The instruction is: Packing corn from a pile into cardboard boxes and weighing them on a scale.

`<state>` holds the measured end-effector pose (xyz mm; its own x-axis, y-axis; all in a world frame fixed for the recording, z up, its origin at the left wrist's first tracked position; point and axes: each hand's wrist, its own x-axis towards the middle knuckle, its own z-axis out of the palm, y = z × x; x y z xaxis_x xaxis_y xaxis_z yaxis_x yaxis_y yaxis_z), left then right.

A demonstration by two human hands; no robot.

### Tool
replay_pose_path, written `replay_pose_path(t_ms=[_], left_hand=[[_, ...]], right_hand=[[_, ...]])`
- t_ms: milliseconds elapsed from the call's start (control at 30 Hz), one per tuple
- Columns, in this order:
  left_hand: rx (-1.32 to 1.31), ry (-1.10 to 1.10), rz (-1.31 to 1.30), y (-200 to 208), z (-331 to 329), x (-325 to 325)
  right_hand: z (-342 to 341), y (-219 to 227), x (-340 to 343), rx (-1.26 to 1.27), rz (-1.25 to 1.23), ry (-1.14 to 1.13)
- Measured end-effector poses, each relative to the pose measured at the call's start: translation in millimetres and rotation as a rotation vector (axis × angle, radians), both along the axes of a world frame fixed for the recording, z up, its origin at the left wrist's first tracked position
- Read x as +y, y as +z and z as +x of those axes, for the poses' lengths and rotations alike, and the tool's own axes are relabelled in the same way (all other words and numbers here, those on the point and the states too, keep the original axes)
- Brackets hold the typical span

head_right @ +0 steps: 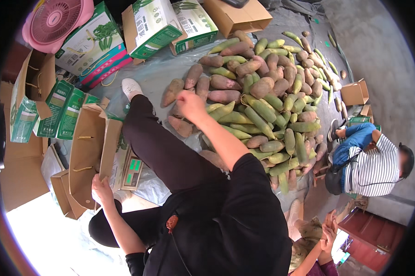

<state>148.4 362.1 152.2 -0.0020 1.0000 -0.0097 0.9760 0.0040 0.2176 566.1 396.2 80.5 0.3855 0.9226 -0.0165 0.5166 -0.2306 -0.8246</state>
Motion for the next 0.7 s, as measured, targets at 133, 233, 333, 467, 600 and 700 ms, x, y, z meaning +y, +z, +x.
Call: replay_pose_path(t_ms=[133,233,333,467,600,700], left_hand=[[-0.008,-0.012,0.025,-0.7,3.2,-0.9],[-0.034,-0.028,0.030,-2.8,6.0,-0.2],[-0.020,-0.030,0.046,-3.8,3.6,-2.4],[-0.025,-0.004,0.033,-6.1,-3.0,-3.3],[-0.071,-0.016,0.045,-13.9,-3.3,-0.5],[-0.045,-0.001,0.048,-12.3,-4.5,-0.8]], right_hand=[[79.3,-80.4,-80.8,-0.225,-0.336,-0.256],[130.3,-110.1,-140.8,-0.350,-0.604,-0.486],[161.5,-105.3,-187.5,-0.344,-0.769,-0.618],[174.8,-73.1,-220.9,-0.446,-0.920,-0.766],[189.9,-64.6,-249.3,-0.422,-1.044,-0.774],[191.3,-69.0,-250.6,-0.381,-1.151,-0.663]])
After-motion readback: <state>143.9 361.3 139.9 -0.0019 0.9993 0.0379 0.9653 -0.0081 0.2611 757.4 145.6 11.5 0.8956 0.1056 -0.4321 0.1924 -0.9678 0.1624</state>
